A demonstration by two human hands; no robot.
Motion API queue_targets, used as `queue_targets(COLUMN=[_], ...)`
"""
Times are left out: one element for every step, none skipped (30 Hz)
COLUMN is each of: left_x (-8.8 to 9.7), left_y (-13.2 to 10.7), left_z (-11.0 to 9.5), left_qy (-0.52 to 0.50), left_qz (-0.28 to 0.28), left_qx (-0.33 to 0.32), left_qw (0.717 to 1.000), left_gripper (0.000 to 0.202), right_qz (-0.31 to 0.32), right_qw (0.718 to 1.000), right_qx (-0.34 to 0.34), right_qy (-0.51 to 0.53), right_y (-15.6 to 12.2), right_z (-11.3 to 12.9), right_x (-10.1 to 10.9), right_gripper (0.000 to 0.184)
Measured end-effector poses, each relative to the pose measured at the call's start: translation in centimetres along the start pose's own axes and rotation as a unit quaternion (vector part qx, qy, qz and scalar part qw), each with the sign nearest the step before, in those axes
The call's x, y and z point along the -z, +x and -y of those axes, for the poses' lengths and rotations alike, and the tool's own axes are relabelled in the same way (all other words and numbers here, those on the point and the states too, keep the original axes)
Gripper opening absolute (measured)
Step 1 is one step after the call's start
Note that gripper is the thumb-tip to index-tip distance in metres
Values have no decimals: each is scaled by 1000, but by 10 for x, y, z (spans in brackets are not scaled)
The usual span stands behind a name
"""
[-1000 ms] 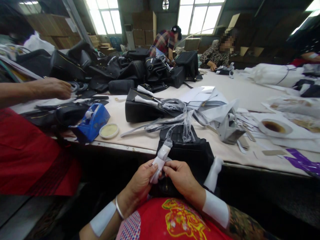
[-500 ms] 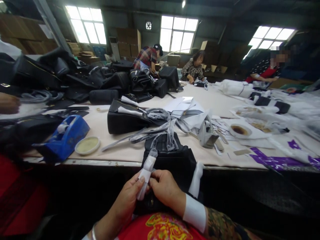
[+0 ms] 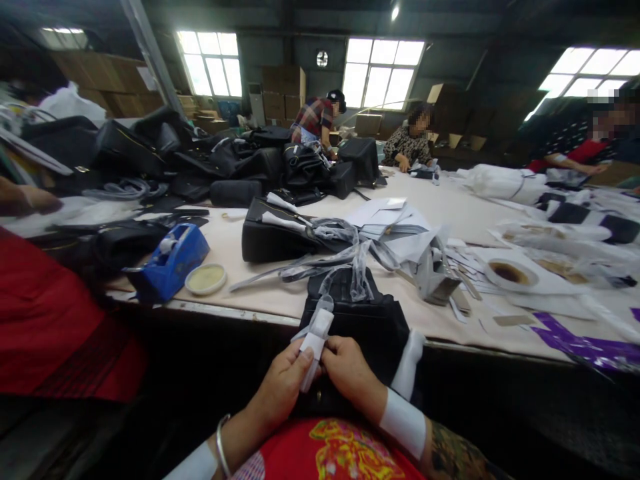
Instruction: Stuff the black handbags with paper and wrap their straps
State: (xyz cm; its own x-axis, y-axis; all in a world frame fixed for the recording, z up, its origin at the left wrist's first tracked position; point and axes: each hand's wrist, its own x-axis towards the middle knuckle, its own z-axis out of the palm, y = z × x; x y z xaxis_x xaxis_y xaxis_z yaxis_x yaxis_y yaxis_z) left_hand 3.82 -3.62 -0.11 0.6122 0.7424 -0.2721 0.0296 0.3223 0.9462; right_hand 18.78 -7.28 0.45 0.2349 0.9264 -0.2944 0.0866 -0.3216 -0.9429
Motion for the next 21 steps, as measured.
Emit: queue_targets(left_x=[0,0,0,0,-1,-1,-2,-3,-3,-3,-2,-1,1,3,4,5,5,5,4,3,2], left_y=[-1,-2,-3,-5,-6,-6,-7,-7,-7,-7,-7,-7,-6,-6,-6,-5,-4,-4,-2,-1,1], left_z=[0,0,-1,-2,-3,-5,-5,-6,-5,-4,-2,0,2,3,4,4,3,0,-4,-8,-13], left_qy=[14,37,69,111,157,202,242,276,300,315,322,323,319,314,309,305,304,306,310,317,325], left_qz=[-1,-6,-16,-29,-42,-54,-63,-66,-67,-65,-63,-60,-55,-52,-52,-60,-75,-99,-124,-146,-162], left_qx=[0,-2,-10,-25,-46,-71,-94,-112,-123,-128,-129,-126,-120,-113,-103,-91,-82,-83,-95,-115,-140], left_qw=[1000,999,997,993,986,975,964,952,944,938,936,936,938,941,944,946,946,943,938,930,921], left_gripper=[61,59,57,54,52,49,48,48,49,51,53,56,58,60,60,59,58,59,61,64,67], right_qz=[30,69,108,143,168,187,199,212,233,264,304,347,386,409,406,383,348,303,252,199,140], right_qw=[997,987,968,943,919,898,879,860,842,825,809,796,788,790,805,835,872,911,946,973,989], right_qx=[-29,-65,-99,-126,-140,-145,-145,-144,-141,-138,-131,-124,-121,-124,-130,-133,-128,-110,-79,-37,6], right_qy=[60,130,205,273,327,372,409,440,465,480,485,480,464,441,412,373,320,257,186,115,47], right_y=[-4,-8,-12,-16,-18,-19,-19,-17,-15,-11,-7,-4,-1,0,-1,-4,-8,-14,-21,-27,-32], right_z=[0,0,0,1,0,-1,-2,-4,-6,-8,-10,-12,-12,-10,-8,-5,-1,3,7,10,11], right_x=[2,4,7,9,10,11,12,12,12,12,13,13,14,14,13,13,12,13,16,22,30], right_gripper=[14,12,13,17,22,26,29,32,34,38,44,50,55,57,54,47,38,29,26,32,38])
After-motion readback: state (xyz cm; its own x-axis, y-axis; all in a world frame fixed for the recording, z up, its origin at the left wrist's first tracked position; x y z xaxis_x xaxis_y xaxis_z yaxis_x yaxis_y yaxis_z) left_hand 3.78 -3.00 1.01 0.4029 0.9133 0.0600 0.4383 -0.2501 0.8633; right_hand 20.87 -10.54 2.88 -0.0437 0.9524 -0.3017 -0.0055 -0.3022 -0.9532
